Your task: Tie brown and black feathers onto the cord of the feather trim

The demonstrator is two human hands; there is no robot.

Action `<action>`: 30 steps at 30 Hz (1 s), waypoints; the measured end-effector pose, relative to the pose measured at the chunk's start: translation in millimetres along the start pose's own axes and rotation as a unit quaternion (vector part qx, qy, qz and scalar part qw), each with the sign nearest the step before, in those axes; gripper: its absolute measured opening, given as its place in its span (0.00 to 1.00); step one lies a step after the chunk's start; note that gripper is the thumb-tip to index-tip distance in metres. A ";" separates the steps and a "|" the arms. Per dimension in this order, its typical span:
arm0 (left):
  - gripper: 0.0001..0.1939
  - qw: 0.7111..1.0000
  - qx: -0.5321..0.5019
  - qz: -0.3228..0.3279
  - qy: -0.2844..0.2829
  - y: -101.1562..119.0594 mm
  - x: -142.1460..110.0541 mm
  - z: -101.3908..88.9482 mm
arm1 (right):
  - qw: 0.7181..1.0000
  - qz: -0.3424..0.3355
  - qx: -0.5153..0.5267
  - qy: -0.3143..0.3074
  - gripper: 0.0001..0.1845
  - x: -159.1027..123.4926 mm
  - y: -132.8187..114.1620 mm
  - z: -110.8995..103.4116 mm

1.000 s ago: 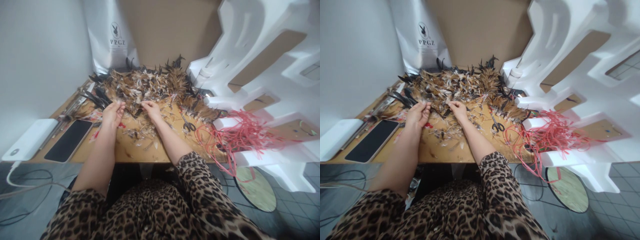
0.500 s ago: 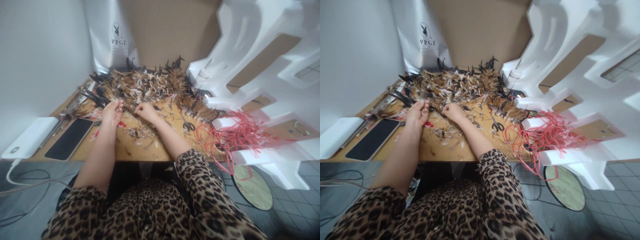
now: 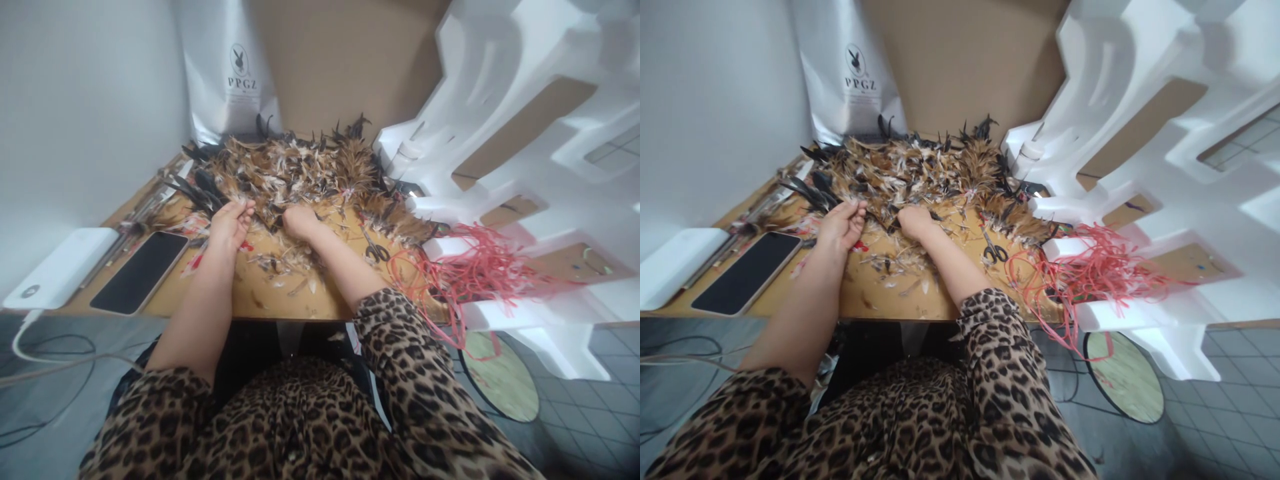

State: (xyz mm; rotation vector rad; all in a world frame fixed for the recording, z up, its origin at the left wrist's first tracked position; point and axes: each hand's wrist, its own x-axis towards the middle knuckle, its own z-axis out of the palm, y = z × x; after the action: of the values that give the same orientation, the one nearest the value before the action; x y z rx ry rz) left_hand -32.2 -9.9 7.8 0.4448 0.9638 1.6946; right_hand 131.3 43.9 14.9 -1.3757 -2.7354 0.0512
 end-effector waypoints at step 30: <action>0.05 0.980 0.079 -0.133 -0.126 -17.2 -5.3 3.1 | 0.572 0.144 0.794 0.147 0.15 2.4 -21.6 23.2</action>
State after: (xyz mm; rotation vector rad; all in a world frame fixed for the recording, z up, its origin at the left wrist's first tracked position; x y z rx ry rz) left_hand -17.6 -12.2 -2.9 0.5930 0.9286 1.2918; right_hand 110.6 33.1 -6.7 -0.8585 -1.0287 1.5854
